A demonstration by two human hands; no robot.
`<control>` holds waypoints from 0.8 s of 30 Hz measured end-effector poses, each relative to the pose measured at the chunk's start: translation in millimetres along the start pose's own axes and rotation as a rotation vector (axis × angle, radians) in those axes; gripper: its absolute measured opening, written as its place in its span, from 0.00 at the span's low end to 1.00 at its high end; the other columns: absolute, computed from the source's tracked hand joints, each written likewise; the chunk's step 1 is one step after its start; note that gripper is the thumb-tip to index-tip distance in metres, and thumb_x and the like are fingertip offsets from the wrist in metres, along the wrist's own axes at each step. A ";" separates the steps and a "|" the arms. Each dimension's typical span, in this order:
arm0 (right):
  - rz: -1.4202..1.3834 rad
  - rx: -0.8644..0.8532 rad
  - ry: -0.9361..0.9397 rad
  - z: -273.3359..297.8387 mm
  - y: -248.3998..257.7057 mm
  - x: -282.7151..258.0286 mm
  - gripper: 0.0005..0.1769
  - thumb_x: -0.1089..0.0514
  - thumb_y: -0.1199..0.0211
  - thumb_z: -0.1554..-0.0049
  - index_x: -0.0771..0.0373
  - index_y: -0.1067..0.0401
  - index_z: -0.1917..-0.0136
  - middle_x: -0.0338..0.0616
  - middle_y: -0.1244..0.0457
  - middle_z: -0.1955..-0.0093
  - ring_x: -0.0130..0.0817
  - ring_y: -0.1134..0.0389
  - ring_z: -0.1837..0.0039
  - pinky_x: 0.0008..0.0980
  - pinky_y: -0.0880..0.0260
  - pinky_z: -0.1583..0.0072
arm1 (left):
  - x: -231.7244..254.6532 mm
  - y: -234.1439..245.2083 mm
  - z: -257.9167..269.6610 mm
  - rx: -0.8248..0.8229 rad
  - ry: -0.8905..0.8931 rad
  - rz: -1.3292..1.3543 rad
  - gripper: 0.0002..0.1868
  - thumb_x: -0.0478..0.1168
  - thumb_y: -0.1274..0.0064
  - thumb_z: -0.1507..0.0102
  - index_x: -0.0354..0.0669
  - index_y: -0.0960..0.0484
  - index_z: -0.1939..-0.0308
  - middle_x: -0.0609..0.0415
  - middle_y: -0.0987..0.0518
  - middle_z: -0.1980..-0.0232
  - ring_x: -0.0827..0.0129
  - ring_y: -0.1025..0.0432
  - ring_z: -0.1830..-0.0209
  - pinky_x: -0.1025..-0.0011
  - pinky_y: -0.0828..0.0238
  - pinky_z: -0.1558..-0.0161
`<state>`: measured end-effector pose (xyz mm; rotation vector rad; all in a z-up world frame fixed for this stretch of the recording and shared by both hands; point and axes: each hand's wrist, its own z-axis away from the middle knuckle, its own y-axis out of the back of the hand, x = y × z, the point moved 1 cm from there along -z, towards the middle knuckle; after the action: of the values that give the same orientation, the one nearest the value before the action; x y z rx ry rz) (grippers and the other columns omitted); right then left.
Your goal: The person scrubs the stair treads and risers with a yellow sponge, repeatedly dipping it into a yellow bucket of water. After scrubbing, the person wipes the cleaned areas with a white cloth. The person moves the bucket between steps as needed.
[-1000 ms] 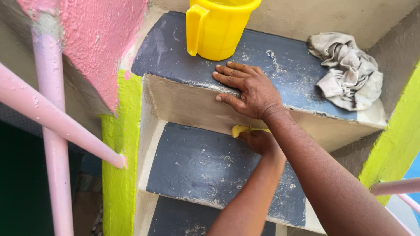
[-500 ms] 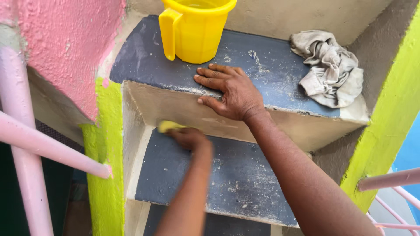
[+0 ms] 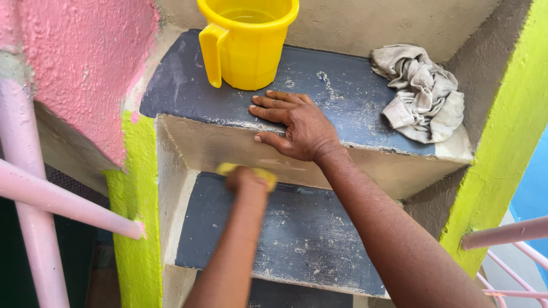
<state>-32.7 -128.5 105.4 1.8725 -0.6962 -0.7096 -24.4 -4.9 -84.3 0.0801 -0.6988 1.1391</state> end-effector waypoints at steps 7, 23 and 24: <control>-0.019 0.022 -0.004 0.4 -0.1 1.1 0.32 0.34 0.36 0.44 0.47 0.27 0.30 0.33 0.40 0.24 0.39 0.46 0.21 0.46 0.50 0.25 | -6.9 -10.6 47.7 -0.203 -0.137 0.260 0.20 0.37 0.69 0.30 0.33 0.33 0.36 0.37 0.24 0.39 0.51 0.21 0.47 0.54 0.16 0.50; -0.034 0.011 -0.018 3.0 0.0 -2.6 0.32 0.35 0.35 0.44 0.47 0.27 0.31 0.33 0.40 0.24 0.39 0.46 0.21 0.45 0.51 0.25 | -6.5 -11.9 67.6 -0.071 -0.247 -0.135 0.21 0.36 0.66 0.30 0.35 0.35 0.33 0.42 0.24 0.39 0.57 0.21 0.46 0.64 0.17 0.49; -0.035 0.006 -0.018 1.9 2.9 -1.5 0.32 0.35 0.35 0.44 0.47 0.27 0.30 0.33 0.40 0.24 0.39 0.46 0.20 0.45 0.50 0.25 | -37.0 -21.7 94.5 -0.115 -0.093 0.234 0.24 0.47 0.72 0.26 0.40 0.35 0.29 0.43 0.27 0.35 0.60 0.26 0.39 0.62 0.26 0.40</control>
<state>-35.5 -129.6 107.6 1.8895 -0.6790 -0.7483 -58.8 -82.0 -23.9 -0.0480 -0.8715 1.3223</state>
